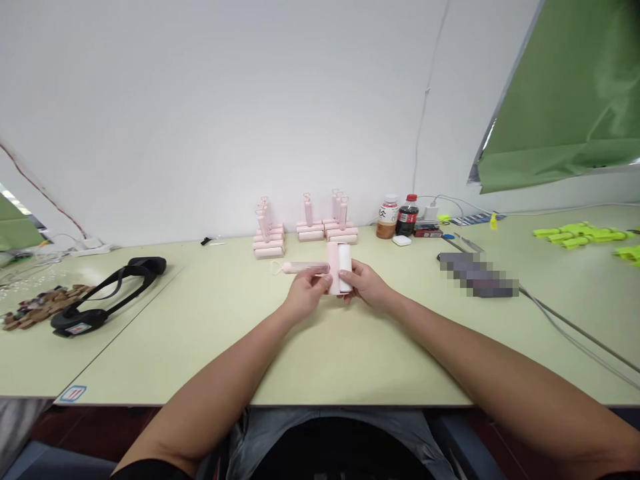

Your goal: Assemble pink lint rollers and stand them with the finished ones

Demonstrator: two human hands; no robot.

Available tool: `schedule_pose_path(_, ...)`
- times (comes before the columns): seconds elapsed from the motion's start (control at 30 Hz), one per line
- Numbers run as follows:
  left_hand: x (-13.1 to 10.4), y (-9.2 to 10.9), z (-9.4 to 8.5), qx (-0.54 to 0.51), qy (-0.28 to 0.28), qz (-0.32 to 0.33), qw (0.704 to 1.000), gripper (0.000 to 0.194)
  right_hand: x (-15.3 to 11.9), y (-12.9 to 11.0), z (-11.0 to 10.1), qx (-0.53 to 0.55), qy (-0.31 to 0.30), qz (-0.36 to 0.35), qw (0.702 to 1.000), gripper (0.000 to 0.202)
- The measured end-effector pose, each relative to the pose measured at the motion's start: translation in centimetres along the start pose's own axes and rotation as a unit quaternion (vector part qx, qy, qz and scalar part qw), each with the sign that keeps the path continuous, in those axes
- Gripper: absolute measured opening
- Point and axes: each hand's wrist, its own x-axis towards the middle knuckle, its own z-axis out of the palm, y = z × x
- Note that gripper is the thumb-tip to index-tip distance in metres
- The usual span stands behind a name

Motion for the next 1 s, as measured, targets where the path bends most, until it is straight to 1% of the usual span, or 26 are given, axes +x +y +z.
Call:
schedule_pose_path(0.03,-0.2,0.0,-0.1,0.094,-0.031,0.036,0.994,0.048,0.0,-0.1,0.0,0.021,0.014,0.010,1.000,0.045)
schedule_pose_path(0.07,-0.3,0.0,-0.4,0.190,-0.053,0.073,0.978,0.047,0.0,-0.2,-0.1,0.039,0.032,0.012,0.999,0.042)
schedule_pose_path(0.1,-0.3,-0.1,-0.7,0.280,-0.065,0.103,0.952,0.046,0.1,-0.4,-0.4,0.058,0.053,0.008,0.997,0.038)
schedule_pose_path(0.13,-0.3,-0.2,-1.0,0.358,-0.072,0.119,0.923,0.047,0.2,-0.7,-0.7,0.076,0.076,0.000,0.994,0.036)
schedule_pose_path(0.17,-0.2,-0.4,-1.3,0.422,-0.078,0.118,0.895,0.050,0.3,-0.9,-1.2,0.090,0.097,-0.007,0.991,0.034)
schedule_pose_path(0.2,0.1,-0.7,-1.6,0.473,-0.085,0.101,0.871,0.052,0.4,-1.2,-1.6,0.101,0.117,-0.014,0.988,0.033)
schedule_pose_path(0.27,0.6,-1.3,-2.2,0.540,-0.101,0.049,0.834,0.058,0.5,-1.7,-2.3,0.107,0.141,-0.020,0.984,0.034)
schedule_pose_path(0.3,1.0,-1.7,-2.5,0.560,-0.109,0.025,0.821,0.061,0.5,-1.9,-2.5,0.104,0.146,-0.019,0.984,0.034)
schedule_pose_path(0.37,1.6,-2.2,-3.1,0.581,-0.116,-0.005,0.806,0.063,0.5,-2.1,-2.5,0.090,0.146,-0.011,0.985,0.035)
schedule_pose_path(0.43,2.2,-2.5,-3.7,0.587,-0.112,-0.016,0.801,0.063,0.3,-2.2,-2.2,0.075,0.135,-0.003,0.988,0.035)
schedule_pose_path(0.5,2.6,-2.9,-4.5,0.588,-0.104,-0.023,0.802,0.063,0.0,-2.3,-1.8,0.072,0.110,0.005,0.991,0.037)
schedule_pose_path(0.6,3.2,-3.6,-5.7,0.585,-0.087,-0.037,0.806,0.066,-0.4,-2.3,-1.4,0.073,0.048,0.034,0.996,0.041)
schedule_pose_path(0.67,3.4,-4.1,-6.3,0.572,-0.082,-0.053,0.814,0.071,-0.6,-2.3,-1.4,0.048,0.017,0.055,0.997,0.043)
schedule_pose_path(0.73,3.6,-4.2,-6.5,0.548,-0.072,-0.062,0.831,0.070,-0.8,-2.1,-1.5,0.010,-0.002,0.058,0.998,0.043)
schedule_pose_path(0.77,3.7,-4.0,-6.4,0.532,-0.056,-0.054,0.843,0.066,-0.9,-2.1,-1.5,-0.004,-0.011,0.054,0.998,0.044)
schedule_pose_path(0.83,3.7,-3.3,-5.9,0.475,0.008,-0.008,0.880,0.054,-0.9,-2.1,-1.4,-0.021,-0.044,0.041,0.998,0.045)
schedule_pose_path(0.9,3.4,-2.1,-5.0,0.357,0.084,0.037,0.930,0.043,-1.0,-2.1,-1.3,-0.028,-0.087,0.042,0.995,0.047)
schedule_pose_path(0.93,3.1,-1.4,-4.5,0.270,0.101,0.039,0.957,0.042,-1.0,-2.1,-1.2,-0.030,-0.104,0.047,0.993,0.046)
schedule_pose_path(0.97,2.8,-0.8,-3.9,0.176,0.099,0.025,0.979,0.044,-1.0,-2.2,-1.2,-0.033,-0.115,0.053,0.991,0.045)
schedule_pose_path(1.0,2.4,-0.1,-3.4,0.093,0.077,0.007,0.993,0.045,-1.0,-2.1,-1.1,-0.038,-0.121,0.059,0.990,0.043)
